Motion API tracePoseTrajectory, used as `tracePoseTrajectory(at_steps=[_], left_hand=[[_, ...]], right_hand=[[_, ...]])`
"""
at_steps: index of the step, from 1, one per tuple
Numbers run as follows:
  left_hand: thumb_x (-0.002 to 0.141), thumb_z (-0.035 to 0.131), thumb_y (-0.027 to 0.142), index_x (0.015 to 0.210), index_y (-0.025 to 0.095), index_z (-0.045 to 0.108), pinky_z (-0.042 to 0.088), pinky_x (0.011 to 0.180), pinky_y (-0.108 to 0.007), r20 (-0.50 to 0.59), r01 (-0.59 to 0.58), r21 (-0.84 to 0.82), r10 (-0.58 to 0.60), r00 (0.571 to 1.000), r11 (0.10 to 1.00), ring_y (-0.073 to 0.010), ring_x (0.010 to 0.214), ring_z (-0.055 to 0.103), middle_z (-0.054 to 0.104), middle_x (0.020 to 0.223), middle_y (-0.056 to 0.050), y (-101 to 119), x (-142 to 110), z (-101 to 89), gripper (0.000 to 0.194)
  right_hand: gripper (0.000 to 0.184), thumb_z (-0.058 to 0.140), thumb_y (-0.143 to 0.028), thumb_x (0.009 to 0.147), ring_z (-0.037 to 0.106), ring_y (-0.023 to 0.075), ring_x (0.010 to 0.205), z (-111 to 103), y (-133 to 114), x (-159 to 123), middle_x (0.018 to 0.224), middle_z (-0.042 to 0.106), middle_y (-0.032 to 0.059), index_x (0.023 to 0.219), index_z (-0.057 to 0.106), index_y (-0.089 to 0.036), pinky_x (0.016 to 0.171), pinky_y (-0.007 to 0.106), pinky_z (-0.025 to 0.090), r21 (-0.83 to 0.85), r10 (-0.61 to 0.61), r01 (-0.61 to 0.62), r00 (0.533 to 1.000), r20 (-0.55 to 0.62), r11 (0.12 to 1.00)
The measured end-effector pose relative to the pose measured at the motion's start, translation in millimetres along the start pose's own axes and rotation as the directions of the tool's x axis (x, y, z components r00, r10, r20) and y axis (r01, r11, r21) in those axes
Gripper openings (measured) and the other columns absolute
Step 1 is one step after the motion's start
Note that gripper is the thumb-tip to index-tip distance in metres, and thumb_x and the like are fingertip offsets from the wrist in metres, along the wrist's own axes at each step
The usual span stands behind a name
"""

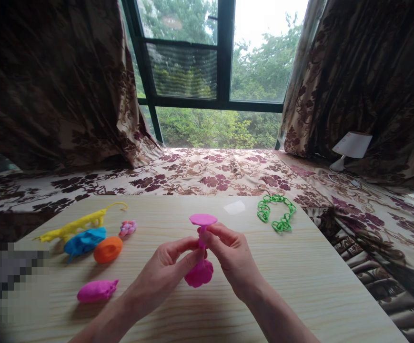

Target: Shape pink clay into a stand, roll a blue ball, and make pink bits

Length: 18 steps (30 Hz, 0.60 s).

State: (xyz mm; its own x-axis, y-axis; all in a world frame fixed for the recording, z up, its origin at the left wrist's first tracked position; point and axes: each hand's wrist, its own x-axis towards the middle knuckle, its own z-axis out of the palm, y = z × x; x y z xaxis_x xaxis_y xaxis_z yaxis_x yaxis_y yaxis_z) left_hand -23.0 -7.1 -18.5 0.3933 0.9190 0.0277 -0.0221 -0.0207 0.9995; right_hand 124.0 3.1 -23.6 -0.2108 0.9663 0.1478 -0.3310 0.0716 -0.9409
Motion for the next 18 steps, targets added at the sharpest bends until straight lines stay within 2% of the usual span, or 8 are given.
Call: tracePoseTrajectory(at_steps=[5, 8, 13, 18], left_hand=[[0.078, 0.057, 0.033, 0.106, 0.019, 0.06, 0.044, 0.053, -0.022, -0.041, 0.005, -0.069, -0.007, 0.999, 0.998, -0.0117, 0.058, 0.059, 0.062, 0.074, -0.002, -5.3, 2.3, -2.0, 0.032], [0.079, 0.056, 0.034, 0.105, 0.019, 0.062, 0.044, 0.056, -0.022, -0.044, 0.019, -0.089, -0.023, 0.999, 0.996, -0.0117, 0.06, 0.059, 0.06, 0.071, -0.001, -5.5, 3.2, -3.3, 0.031], [0.08, 0.054, 0.036, 0.104, 0.017, 0.063, 0.042, 0.06, -0.023, -0.03, 0.023, -0.068, -0.025, 0.999, 0.997, -0.0116, 0.063, 0.056, 0.061, 0.069, -0.002, -4.1, 1.8, -2.5, 0.032], [0.077, 0.057, 0.037, 0.107, 0.019, 0.062, 0.043, 0.059, -0.024, -0.048, 0.036, -0.065, -0.039, 0.998, 0.997, -0.0132, 0.063, 0.058, 0.064, 0.079, -0.004, -3.3, 1.9, -1.2, 0.035]], right_hand=[[0.02, 0.06, -0.026, 0.08, 0.052, 0.0151, 0.088, 1.2, -0.6, 0.6, 0.09, 0.062, 0.0022, 0.098, 0.067, -0.022, 0.083, 0.03, 0.038, 0.024, -0.012, 0.012, 1.0, -0.004, 1.0], [0.021, 0.057, -0.028, 0.082, 0.052, 0.0149, 0.087, 1.8, -0.3, 0.4, 0.091, 0.062, 0.0024, 0.1, 0.066, -0.022, 0.084, 0.031, 0.038, 0.022, 0.006, -0.006, 1.0, 0.012, 1.0], [0.023, 0.061, -0.029, 0.078, 0.053, 0.0157, 0.086, 0.8, -0.1, -0.6, 0.091, 0.062, 0.0024, 0.1, 0.066, -0.022, 0.079, 0.028, 0.041, 0.002, 0.001, -0.001, 1.0, 0.009, 1.0], [0.02, 0.062, -0.031, 0.077, 0.054, 0.0166, 0.085, 1.2, -0.2, -0.2, 0.094, 0.062, 0.0033, 0.093, 0.069, -0.021, 0.076, 0.028, 0.044, -0.029, -0.026, 0.026, 0.999, -0.02, 0.999]])
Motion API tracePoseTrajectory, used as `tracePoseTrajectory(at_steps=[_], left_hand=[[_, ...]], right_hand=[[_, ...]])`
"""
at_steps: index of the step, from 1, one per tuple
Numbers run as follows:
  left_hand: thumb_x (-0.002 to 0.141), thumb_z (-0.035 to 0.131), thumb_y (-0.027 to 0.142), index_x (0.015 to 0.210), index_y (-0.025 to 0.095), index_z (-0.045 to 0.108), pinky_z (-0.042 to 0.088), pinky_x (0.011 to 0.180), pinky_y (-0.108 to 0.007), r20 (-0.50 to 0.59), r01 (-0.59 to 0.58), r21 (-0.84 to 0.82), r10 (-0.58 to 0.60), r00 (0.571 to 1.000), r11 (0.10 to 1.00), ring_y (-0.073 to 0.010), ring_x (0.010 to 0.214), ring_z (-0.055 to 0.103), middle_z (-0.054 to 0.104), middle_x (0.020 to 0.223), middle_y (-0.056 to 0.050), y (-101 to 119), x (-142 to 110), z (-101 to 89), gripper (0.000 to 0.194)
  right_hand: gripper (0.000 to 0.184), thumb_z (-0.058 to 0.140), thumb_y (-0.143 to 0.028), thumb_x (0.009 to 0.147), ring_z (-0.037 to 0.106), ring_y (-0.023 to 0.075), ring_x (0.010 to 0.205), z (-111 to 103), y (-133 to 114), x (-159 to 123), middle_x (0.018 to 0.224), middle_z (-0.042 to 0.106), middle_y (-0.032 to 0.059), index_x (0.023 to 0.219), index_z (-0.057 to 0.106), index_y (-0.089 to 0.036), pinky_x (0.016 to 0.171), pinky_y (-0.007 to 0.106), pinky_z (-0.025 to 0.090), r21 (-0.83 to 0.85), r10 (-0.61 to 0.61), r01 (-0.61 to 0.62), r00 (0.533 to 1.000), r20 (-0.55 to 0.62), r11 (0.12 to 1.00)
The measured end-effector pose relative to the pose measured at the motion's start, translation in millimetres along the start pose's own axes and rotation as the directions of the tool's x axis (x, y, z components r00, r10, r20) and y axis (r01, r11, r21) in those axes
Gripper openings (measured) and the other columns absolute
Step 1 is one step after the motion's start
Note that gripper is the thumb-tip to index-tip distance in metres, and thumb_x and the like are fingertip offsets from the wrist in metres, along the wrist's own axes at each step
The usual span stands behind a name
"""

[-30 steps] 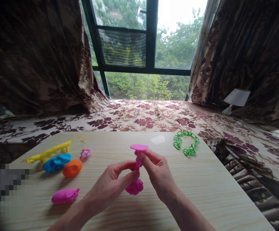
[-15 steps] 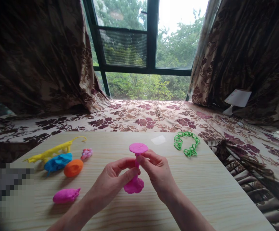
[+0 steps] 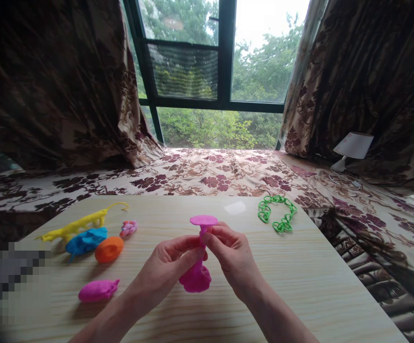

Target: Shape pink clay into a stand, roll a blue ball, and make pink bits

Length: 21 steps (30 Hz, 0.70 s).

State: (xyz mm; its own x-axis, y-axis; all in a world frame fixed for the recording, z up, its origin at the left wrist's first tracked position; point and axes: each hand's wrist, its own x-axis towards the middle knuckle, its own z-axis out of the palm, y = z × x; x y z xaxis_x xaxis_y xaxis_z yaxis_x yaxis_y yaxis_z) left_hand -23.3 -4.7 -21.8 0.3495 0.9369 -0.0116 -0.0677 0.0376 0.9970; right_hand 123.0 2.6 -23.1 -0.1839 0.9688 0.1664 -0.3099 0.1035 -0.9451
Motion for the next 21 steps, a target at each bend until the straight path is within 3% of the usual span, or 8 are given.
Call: tracePoseTrajectory(at_steps=[4, 8, 15, 21], left_hand=[[0.076, 0.059, 0.034, 0.105, 0.019, 0.063, 0.044, 0.063, -0.025, -0.014, -0.052, 0.026, 0.052, 0.999, 0.998, -0.0147, 0.068, 0.058, 0.064, 0.079, -0.004, 2.8, 0.5, 0.9, 0.033], [0.075, 0.061, 0.032, 0.099, 0.018, 0.067, 0.043, 0.073, -0.028, -0.028, -0.11, 0.023, 0.11, 0.993, 0.994, -0.0152, 0.072, 0.057, 0.064, 0.078, -0.004, 5.1, 1.2, -0.4, 0.028], [0.076, 0.061, 0.027, 0.091, 0.017, 0.069, 0.042, 0.078, -0.024, -0.111, 0.0, -0.343, -0.041, 0.993, 0.939, -0.013, 0.081, 0.056, 0.068, 0.078, -0.004, 4.9, 5.3, -11.9, 0.02], [0.076, 0.061, 0.027, 0.097, 0.015, 0.066, 0.045, 0.073, -0.025, -0.076, 0.04, -0.428, -0.08, 0.994, 0.903, -0.0117, 0.073, 0.057, 0.068, 0.085, -0.006, 7.8, 5.4, -11.4, 0.025]], right_hand=[[0.02, 0.063, -0.033, 0.076, 0.055, 0.0183, 0.089, 1.6, -1.0, 0.1, 0.099, 0.062, 0.0042, 0.09, 0.07, -0.02, 0.078, 0.029, 0.044, -0.03, 0.017, -0.018, 1.0, -0.016, 0.999], [0.023, 0.06, -0.032, 0.079, 0.056, 0.019, 0.093, 2.4, -3.0, -2.2, 0.103, 0.062, 0.004, 0.099, 0.067, -0.022, 0.082, 0.031, 0.043, -0.046, 0.023, -0.021, 0.999, 0.044, 0.999], [0.028, 0.05, -0.036, 0.085, 0.053, 0.0198, 0.102, 1.8, -1.5, -0.5, 0.106, 0.062, 0.0047, 0.107, 0.062, -0.023, 0.091, 0.034, 0.038, -0.156, -0.013, 0.01, 1.0, -0.022, 0.988], [0.032, 0.048, -0.039, 0.086, 0.056, 0.0191, 0.091, 1.2, 0.5, -1.0, 0.095, 0.066, 0.0054, 0.108, 0.062, -0.021, 0.084, 0.034, 0.041, -0.198, 0.02, -0.02, 1.0, -0.002, 0.98]])
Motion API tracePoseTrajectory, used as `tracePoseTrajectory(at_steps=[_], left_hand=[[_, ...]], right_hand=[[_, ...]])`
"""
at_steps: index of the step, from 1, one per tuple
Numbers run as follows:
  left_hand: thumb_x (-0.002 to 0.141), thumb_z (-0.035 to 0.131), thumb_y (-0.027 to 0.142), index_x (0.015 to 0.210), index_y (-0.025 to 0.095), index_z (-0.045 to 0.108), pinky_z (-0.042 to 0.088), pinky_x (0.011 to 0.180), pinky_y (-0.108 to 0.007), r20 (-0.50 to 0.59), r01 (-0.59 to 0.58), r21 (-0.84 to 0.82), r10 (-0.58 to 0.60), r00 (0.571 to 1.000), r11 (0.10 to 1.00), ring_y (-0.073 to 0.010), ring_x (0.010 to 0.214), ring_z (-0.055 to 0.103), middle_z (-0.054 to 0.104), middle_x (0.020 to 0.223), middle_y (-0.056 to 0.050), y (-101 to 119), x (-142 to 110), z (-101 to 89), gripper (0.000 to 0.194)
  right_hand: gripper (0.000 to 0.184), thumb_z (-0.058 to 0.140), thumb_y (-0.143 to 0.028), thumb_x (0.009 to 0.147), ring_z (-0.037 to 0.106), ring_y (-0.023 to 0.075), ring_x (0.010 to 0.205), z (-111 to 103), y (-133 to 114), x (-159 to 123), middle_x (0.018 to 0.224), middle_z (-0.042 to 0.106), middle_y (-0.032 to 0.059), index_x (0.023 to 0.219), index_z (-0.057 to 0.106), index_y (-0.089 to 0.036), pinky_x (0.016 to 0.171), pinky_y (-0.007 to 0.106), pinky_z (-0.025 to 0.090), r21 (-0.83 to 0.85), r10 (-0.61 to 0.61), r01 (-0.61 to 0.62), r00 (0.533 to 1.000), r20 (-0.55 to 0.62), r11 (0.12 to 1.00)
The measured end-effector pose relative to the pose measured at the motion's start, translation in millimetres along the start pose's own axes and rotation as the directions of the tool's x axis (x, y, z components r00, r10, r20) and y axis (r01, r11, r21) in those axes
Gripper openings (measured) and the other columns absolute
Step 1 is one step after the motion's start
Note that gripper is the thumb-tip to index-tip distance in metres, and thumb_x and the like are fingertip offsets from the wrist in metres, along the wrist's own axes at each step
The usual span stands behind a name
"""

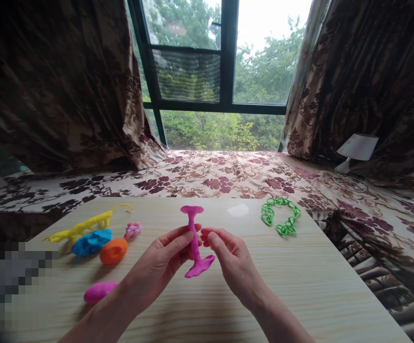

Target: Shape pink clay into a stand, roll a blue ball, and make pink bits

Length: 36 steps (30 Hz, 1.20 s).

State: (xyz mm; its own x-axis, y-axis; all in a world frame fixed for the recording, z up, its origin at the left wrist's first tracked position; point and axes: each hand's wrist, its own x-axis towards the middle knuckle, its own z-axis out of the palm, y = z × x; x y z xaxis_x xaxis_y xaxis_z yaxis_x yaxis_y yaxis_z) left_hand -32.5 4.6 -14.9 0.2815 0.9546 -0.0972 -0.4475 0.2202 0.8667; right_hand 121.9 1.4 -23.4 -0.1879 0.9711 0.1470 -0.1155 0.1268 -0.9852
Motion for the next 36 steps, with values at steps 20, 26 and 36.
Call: tracePoseTrajectory(at_steps=[20, 26, 36], left_hand=[[0.072, 0.066, 0.024, 0.094, 0.014, 0.066, 0.042, 0.089, -0.033, -0.08, -0.011, -0.1, 0.003, 0.997, 0.995, -0.0146, 0.082, 0.06, 0.068, 0.081, -0.005, -7.4, 4.5, -3.0, 0.024], [0.068, 0.069, 0.026, 0.08, 0.014, 0.069, 0.046, 0.075, -0.027, -0.155, -0.022, -0.031, 0.017, 0.988, 0.999, -0.0119, 0.072, 0.058, 0.067, 0.075, -0.003, -15.9, 4.5, 0.2, 0.017], [0.071, 0.066, 0.027, 0.088, 0.014, 0.067, 0.044, 0.083, -0.029, -0.192, -0.054, -0.031, 0.047, 0.98, 0.998, -0.0128, 0.08, 0.058, 0.067, 0.084, -0.004, -19.4, 3.1, 6.1, 0.021]], right_hand=[[0.016, 0.058, -0.024, 0.078, 0.054, 0.0145, 0.073, 5.4, -1.0, -3.4, 0.086, 0.061, 0.0023, 0.093, 0.062, -0.02, 0.069, 0.028, 0.044, -0.306, -0.17, 0.171, 0.985, 0.029, 0.937], [0.011, 0.054, -0.018, 0.079, 0.05, 0.015, 0.07, 4.5, 9.4, -2.7, 0.082, 0.056, 0.003, 0.088, 0.06, -0.02, 0.068, 0.029, 0.042, -0.533, -0.326, 0.276, 0.945, -0.001, 0.8], [0.014, 0.054, -0.019, 0.08, 0.05, 0.0187, 0.077, 1.2, 7.8, -3.6, 0.086, 0.057, 0.0046, 0.093, 0.059, -0.022, 0.073, 0.033, 0.042, -0.64, -0.352, 0.292, 0.935, 0.035, 0.71]])
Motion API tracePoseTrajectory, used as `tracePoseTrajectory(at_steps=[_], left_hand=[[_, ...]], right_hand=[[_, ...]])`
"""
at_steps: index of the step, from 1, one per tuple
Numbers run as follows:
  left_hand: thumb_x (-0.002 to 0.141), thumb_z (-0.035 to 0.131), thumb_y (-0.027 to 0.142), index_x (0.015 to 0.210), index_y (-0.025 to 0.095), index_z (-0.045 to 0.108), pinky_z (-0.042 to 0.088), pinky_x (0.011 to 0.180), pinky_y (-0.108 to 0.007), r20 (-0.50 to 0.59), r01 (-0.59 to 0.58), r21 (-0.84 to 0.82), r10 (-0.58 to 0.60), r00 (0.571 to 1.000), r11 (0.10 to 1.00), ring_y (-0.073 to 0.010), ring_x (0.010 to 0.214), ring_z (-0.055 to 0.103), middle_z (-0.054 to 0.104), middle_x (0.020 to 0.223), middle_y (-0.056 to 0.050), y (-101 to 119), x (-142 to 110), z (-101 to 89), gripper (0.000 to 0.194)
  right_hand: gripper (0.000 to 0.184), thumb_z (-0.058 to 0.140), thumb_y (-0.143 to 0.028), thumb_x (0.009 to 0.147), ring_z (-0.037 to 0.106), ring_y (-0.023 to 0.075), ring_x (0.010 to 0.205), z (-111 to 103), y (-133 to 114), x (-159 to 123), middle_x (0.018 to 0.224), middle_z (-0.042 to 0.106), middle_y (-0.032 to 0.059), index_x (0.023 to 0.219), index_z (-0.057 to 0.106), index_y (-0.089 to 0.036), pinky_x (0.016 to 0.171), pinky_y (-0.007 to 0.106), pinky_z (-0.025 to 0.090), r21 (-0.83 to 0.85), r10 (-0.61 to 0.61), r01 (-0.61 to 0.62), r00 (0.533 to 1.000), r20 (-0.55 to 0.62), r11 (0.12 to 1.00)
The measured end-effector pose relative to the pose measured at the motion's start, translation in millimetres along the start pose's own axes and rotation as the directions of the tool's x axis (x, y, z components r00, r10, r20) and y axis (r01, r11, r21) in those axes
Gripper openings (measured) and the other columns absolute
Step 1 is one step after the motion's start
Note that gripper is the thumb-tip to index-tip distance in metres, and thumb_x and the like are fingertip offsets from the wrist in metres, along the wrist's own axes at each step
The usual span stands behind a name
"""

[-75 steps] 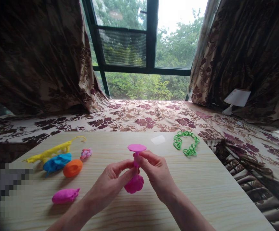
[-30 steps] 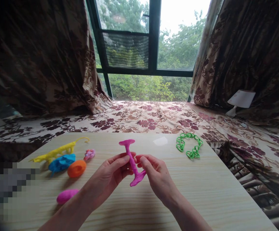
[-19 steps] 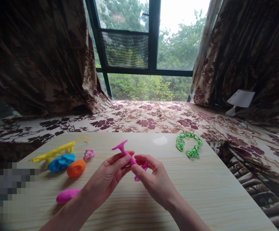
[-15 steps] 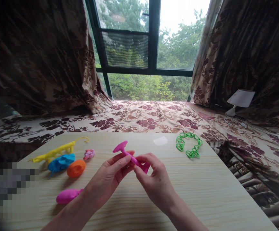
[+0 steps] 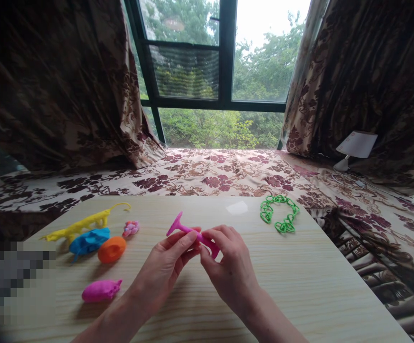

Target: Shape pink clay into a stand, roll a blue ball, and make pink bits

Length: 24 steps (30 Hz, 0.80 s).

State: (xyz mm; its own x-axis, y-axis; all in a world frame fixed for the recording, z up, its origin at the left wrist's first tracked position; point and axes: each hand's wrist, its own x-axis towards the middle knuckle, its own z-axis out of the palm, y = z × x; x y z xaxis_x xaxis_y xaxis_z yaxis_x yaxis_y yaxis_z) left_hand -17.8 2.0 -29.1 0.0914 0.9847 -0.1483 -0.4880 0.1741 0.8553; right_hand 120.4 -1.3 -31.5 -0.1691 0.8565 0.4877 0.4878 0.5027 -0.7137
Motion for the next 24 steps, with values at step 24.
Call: tracePoseTrajectory(at_steps=[24], left_hand=[[0.079, 0.05, 0.046, 0.071, 0.013, 0.062, 0.048, 0.061, -0.027, 0.06, 0.173, 0.055, -0.177, 0.982, 0.983, -0.0134, 0.063, 0.057, 0.063, 0.07, -0.005, 9.8, 6.7, -13.4, 0.037]], right_hand=[[0.012, 0.061, -0.027, 0.079, 0.053, 0.0105, 0.069, -18.5, 5.0, 10.8, 0.076, 0.062, 0.0007, 0.083, 0.063, -0.017, 0.064, 0.023, 0.043, 0.649, 0.234, -0.271, 0.961, 0.145, 0.711]])
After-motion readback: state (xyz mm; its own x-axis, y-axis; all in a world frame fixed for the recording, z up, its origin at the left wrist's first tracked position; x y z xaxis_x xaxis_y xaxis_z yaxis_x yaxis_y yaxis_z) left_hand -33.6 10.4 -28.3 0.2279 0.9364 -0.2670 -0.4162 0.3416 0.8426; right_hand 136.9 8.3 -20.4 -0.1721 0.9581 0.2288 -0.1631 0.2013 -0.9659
